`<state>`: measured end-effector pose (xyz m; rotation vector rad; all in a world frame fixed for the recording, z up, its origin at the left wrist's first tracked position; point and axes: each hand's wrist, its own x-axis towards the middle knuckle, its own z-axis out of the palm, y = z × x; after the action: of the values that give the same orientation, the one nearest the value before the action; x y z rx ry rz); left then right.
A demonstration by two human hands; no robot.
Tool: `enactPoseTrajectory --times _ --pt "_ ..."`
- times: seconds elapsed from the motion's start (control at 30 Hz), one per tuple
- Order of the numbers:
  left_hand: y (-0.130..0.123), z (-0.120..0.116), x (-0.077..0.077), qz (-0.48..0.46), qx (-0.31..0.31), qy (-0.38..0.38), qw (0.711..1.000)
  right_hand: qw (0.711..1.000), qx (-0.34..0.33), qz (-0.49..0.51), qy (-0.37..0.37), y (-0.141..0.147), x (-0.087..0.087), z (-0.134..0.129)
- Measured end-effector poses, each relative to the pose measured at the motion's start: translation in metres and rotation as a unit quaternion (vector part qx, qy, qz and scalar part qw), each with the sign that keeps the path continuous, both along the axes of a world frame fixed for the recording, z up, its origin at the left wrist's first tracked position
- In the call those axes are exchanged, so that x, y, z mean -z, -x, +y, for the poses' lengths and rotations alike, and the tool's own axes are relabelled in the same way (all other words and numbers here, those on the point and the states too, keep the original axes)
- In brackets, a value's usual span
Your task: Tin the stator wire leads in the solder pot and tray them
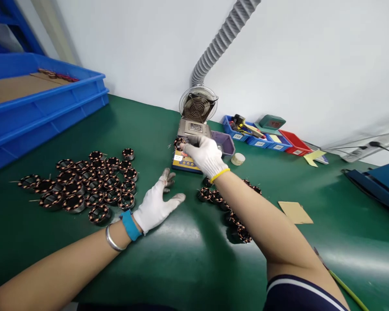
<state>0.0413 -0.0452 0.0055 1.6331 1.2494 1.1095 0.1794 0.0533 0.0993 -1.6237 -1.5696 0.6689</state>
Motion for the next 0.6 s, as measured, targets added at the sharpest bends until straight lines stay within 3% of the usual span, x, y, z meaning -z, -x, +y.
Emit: enactPoseTrajectory --times 0.1,0.2,0.3,0.37,0.5,0.6 --pt "0.001 -0.002 0.0 0.019 -0.014 -0.038 0.999 0.993 -0.05 0.089 0.053 0.017 0.031 -0.035" --pt "0.003 -0.004 0.0 0.028 -0.026 -0.024 0.999 0.988 -0.097 0.101 0.059 0.026 0.046 -0.061" --pt "0.007 -0.003 0.002 0.015 -0.057 0.001 0.998 0.981 -0.177 0.065 0.045 0.022 0.042 -0.072" --pt "0.008 -0.002 0.004 0.005 -0.079 0.016 0.997 0.969 -0.215 0.086 0.088 0.016 0.037 -0.073" --pt "0.007 0.0 0.005 0.013 -0.064 0.034 0.997 0.951 -0.159 0.144 0.223 0.013 0.031 -0.066" --pt "0.003 0.001 0.002 0.05 -0.064 0.071 0.994 0.961 -0.12 0.09 0.234 0.011 0.024 -0.053"
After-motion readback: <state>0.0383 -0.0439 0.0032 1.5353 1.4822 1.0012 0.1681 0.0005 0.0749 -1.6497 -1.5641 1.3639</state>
